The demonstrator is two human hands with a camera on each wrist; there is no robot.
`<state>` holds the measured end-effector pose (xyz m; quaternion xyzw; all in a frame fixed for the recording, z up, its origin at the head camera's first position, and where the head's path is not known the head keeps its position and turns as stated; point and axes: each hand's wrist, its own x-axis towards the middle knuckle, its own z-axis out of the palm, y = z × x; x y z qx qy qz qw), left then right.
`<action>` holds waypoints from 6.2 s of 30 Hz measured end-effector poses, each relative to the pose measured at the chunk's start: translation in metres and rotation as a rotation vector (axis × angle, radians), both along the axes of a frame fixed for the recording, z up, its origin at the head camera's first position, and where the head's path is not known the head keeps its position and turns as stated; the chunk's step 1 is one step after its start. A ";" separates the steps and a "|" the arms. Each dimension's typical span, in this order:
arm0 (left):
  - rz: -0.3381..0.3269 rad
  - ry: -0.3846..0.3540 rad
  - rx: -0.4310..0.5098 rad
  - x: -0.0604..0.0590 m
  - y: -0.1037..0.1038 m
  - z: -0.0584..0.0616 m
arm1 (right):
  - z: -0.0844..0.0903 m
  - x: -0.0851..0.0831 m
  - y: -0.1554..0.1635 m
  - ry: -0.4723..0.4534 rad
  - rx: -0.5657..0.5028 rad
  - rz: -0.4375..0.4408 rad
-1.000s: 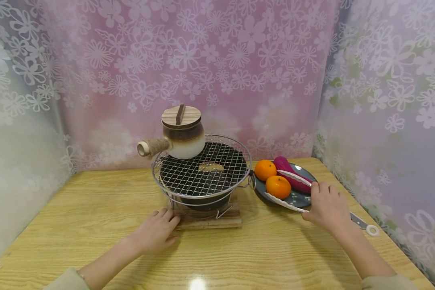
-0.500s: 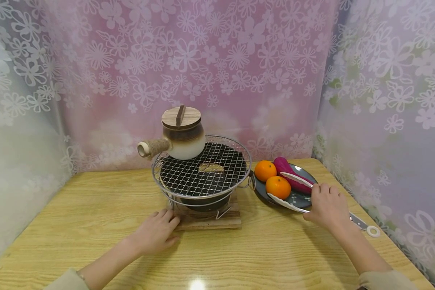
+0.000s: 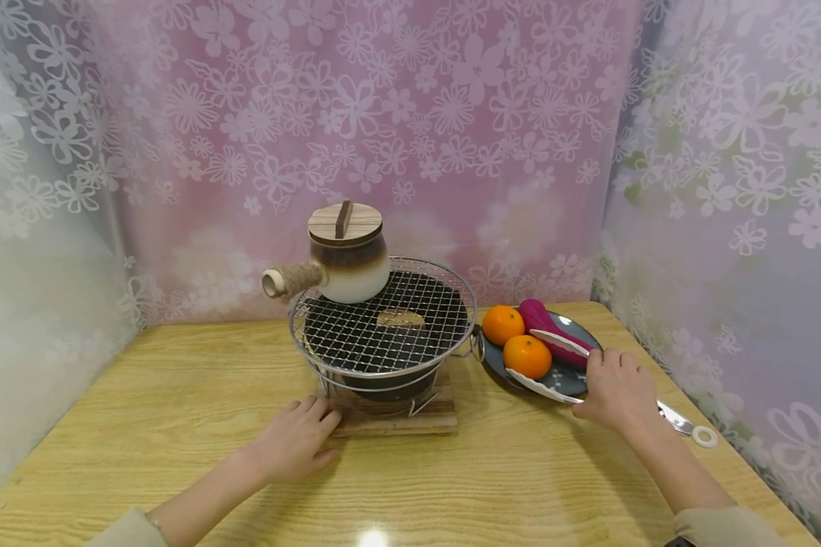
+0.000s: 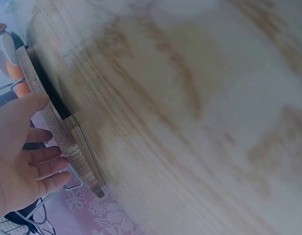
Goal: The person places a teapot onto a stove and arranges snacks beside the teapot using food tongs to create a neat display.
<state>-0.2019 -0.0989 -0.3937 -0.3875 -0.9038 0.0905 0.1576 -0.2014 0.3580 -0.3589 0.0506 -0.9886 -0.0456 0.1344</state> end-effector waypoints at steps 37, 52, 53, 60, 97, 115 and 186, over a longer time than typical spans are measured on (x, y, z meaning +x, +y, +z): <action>0.004 0.002 0.005 0.000 0.000 -0.002 | 0.003 0.001 -0.001 0.011 -0.011 -0.006; 0.002 0.022 -0.005 -0.001 -0.001 -0.003 | 0.007 0.010 0.002 0.051 -0.036 0.000; 0.002 0.023 -0.008 -0.001 -0.001 -0.003 | 0.007 0.010 0.001 0.056 -0.038 0.002; 0.006 0.026 -0.011 0.000 -0.002 -0.003 | 0.011 0.012 0.001 0.070 -0.040 0.018; 0.012 0.034 -0.010 0.000 -0.002 -0.006 | 0.053 0.022 -0.011 0.160 -0.028 0.007; 0.017 0.011 -0.015 0.002 -0.002 -0.003 | 0.065 0.026 -0.013 0.174 -0.051 -0.008; 0.017 0.013 -0.016 0.002 -0.001 -0.002 | 0.116 0.035 -0.046 0.257 -0.074 0.072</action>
